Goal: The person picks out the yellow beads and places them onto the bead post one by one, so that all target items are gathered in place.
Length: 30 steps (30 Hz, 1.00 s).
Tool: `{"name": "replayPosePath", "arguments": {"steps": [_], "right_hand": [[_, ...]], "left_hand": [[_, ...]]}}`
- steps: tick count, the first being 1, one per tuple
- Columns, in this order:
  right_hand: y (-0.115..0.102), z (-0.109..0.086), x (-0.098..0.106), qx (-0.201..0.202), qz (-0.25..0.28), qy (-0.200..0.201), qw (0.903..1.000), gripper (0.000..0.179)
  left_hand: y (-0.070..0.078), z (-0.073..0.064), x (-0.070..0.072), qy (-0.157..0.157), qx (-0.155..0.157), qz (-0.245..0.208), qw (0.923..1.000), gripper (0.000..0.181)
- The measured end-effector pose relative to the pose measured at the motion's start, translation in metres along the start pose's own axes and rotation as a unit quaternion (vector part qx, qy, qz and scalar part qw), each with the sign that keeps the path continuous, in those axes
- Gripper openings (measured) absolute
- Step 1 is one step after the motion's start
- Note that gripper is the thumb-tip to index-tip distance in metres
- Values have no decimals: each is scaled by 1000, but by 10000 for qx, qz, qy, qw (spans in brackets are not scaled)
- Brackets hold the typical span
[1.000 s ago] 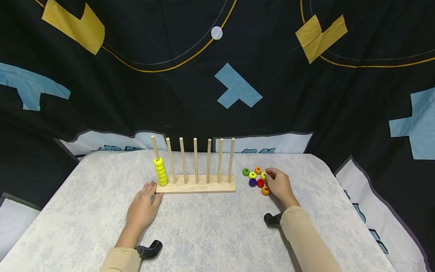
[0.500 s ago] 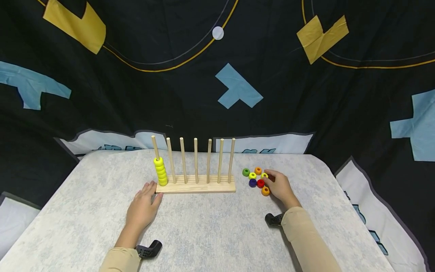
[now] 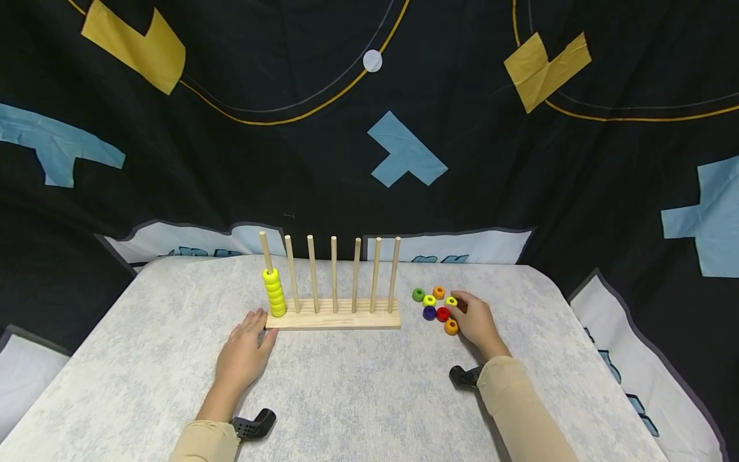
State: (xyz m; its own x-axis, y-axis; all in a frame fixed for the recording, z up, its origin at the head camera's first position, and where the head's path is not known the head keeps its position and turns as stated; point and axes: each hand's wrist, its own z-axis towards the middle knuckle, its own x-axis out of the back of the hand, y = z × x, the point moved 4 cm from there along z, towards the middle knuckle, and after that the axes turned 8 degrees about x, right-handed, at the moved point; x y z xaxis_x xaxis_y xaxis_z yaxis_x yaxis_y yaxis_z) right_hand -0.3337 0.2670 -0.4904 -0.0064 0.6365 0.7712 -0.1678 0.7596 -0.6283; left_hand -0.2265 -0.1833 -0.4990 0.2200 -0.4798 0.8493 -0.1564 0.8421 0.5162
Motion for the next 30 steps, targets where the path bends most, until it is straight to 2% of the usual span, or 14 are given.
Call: {"name": "replayPosePath", "arguments": {"steps": [5,12,21,28,30], "right_hand": [[2,-1,-1,-140,64,109,9998,45],[-9,-8,9,246,147,661,9974,46],[-64,-24,13,1045,405,758,9908,41],[-112,-35,6,1892,647,874,9759,36],[-126,-38,3,2029,718,852,9728,35]], "left_hand": [[0,-1,0,7,-7,5,10000,58],[1,-2,1,74,-31,-13,10000,58],[0,-1,2,80,-59,3,10000,58],[0,-1,2,35,-71,-14,10000,57],[0,-1,2,35,-67,-29,10000,57]]}}
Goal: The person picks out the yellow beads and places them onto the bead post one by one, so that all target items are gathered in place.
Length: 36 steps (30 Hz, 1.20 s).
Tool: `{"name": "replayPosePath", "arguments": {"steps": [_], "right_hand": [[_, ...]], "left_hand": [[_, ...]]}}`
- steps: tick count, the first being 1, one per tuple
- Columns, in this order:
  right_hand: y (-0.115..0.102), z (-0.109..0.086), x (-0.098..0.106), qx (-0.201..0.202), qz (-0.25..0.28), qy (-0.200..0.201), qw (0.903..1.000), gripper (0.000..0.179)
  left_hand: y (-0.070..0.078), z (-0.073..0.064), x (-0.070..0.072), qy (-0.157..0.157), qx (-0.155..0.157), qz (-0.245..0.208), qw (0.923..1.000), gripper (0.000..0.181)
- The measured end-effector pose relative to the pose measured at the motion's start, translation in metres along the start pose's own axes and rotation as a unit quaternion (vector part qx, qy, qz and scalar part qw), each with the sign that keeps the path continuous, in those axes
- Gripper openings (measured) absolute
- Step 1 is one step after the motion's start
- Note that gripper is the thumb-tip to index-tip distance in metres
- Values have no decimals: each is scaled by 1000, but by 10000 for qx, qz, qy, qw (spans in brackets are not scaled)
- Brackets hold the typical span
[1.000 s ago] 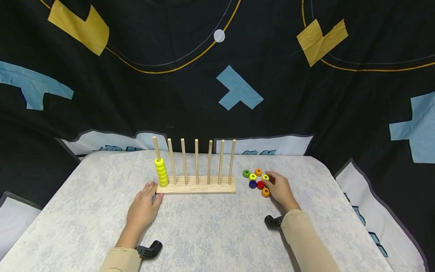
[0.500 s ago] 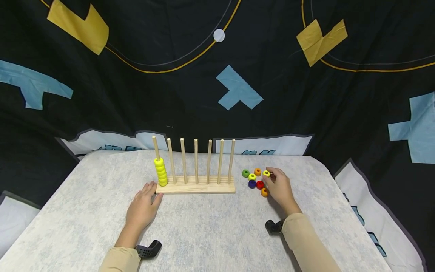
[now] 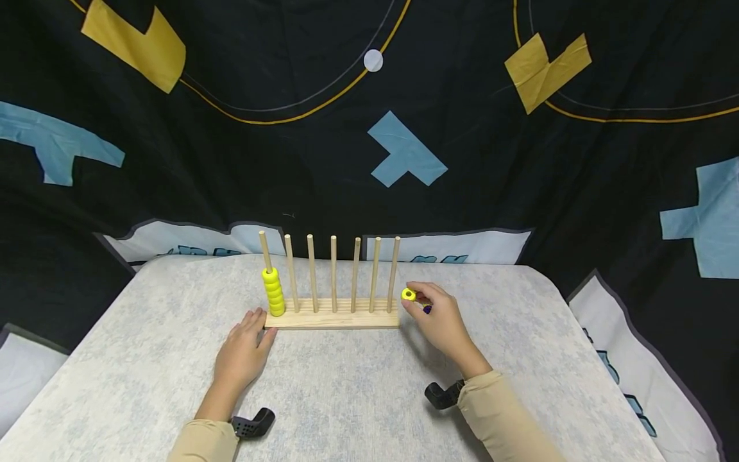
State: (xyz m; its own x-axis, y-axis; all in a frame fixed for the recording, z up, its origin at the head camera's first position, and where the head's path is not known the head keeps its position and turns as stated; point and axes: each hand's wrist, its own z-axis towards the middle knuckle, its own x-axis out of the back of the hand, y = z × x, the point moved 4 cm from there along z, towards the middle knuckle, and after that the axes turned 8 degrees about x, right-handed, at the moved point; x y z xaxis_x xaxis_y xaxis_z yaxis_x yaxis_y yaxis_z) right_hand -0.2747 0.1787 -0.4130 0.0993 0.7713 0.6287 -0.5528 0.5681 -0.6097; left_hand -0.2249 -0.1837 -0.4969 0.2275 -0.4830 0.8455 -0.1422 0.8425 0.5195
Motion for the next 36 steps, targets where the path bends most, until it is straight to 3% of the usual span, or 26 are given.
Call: {"name": "replayPosePath", "arguments": {"steps": [9,17,27,36], "right_hand": [[-58,10,-23,429,565,-340,9969,35],[-97,34,-40,979,808,-452,9909,34],[-130,77,-36,1423,908,-224,9854,34],[-150,108,-35,1322,708,-226,9884,37]], "left_hand": [[0,1,0,25,11,4,10000,58],[-1,1,-1,130,-36,-1,9999,57],[-2,0,-1,37,-27,33,10000,57],[-1,0,-1,27,-29,48,10000,57]]}}
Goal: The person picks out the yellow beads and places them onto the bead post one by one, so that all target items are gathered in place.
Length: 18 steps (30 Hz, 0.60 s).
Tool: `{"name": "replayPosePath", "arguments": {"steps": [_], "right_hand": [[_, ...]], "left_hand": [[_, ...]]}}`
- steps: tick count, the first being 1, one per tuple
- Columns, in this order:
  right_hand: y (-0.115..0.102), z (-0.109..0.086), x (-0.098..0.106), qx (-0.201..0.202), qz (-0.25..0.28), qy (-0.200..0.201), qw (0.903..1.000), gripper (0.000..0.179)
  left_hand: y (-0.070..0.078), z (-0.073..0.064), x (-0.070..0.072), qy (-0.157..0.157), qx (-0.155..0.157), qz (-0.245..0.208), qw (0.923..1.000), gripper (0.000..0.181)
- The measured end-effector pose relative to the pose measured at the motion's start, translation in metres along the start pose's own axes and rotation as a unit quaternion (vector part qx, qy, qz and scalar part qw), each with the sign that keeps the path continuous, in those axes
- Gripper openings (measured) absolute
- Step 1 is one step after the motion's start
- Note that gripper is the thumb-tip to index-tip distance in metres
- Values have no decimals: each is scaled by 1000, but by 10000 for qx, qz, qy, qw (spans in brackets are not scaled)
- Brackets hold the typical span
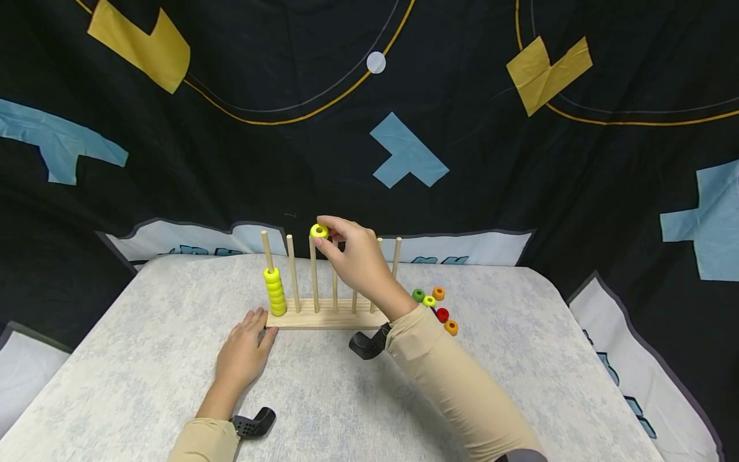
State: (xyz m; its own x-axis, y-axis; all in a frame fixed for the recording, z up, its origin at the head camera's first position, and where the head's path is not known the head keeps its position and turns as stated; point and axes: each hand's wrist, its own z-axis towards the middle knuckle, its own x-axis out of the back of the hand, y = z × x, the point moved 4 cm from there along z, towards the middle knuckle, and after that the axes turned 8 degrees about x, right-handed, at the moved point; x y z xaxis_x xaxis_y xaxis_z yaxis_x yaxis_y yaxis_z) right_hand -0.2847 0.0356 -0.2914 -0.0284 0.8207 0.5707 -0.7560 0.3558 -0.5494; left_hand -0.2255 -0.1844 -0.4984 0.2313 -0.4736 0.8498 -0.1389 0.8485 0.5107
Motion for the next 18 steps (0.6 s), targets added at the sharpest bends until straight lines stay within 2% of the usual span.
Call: {"name": "replayPosePath", "arguments": {"steps": [13,18], "right_hand": [[6,29,-24,-387,117,-259,9988,39],[2,38,-36,-364,227,-386,9983,41]], "left_hand": [[1,0,1,52,-51,28,10000,57],[0,0,1,25,-50,33,10000,57]]}}
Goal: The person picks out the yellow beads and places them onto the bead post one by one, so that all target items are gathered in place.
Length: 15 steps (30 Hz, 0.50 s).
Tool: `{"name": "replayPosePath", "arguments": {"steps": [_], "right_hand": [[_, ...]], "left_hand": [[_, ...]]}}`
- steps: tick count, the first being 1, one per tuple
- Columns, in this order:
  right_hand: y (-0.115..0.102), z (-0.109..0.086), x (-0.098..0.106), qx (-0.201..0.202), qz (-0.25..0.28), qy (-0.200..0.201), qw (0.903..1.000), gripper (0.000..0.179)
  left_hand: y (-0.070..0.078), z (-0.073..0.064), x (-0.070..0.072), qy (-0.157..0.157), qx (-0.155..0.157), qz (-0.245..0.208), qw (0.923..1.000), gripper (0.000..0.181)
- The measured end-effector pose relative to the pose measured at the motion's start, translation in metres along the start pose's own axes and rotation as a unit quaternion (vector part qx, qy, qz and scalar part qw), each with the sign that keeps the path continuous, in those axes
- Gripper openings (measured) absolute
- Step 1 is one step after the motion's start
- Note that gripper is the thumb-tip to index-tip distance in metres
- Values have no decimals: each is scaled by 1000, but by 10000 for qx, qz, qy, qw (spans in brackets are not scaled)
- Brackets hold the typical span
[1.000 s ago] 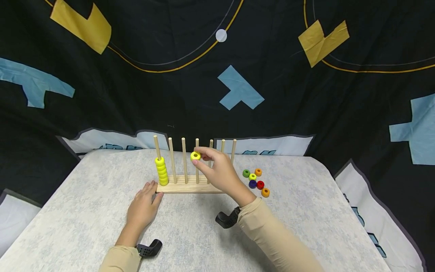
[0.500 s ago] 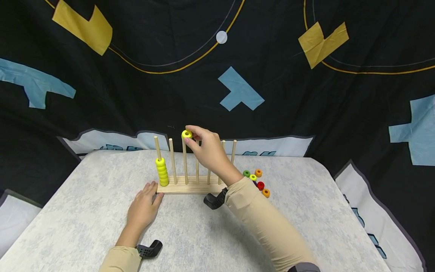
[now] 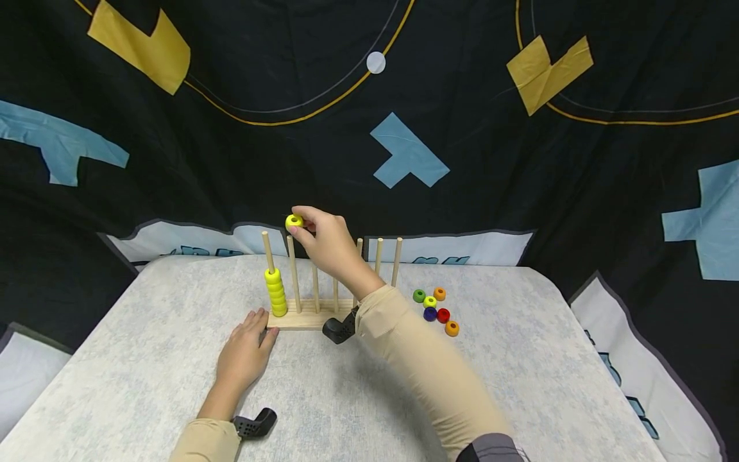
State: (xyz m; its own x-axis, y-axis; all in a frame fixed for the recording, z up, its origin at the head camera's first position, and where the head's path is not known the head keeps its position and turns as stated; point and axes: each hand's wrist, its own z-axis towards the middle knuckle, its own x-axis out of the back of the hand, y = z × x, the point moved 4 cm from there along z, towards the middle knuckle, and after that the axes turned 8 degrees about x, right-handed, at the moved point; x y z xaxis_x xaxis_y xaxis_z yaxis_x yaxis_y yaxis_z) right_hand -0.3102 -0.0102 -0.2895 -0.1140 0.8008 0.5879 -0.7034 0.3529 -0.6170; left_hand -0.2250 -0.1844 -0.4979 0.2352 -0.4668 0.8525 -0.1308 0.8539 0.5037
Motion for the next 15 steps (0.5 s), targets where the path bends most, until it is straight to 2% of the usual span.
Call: {"name": "replayPosePath", "arguments": {"steps": [15], "right_hand": [[-17,17,-29,131,-268,-465,9985,43]], "left_hand": [[-1,0,-2,-28,67,-65,10000,56]]}}
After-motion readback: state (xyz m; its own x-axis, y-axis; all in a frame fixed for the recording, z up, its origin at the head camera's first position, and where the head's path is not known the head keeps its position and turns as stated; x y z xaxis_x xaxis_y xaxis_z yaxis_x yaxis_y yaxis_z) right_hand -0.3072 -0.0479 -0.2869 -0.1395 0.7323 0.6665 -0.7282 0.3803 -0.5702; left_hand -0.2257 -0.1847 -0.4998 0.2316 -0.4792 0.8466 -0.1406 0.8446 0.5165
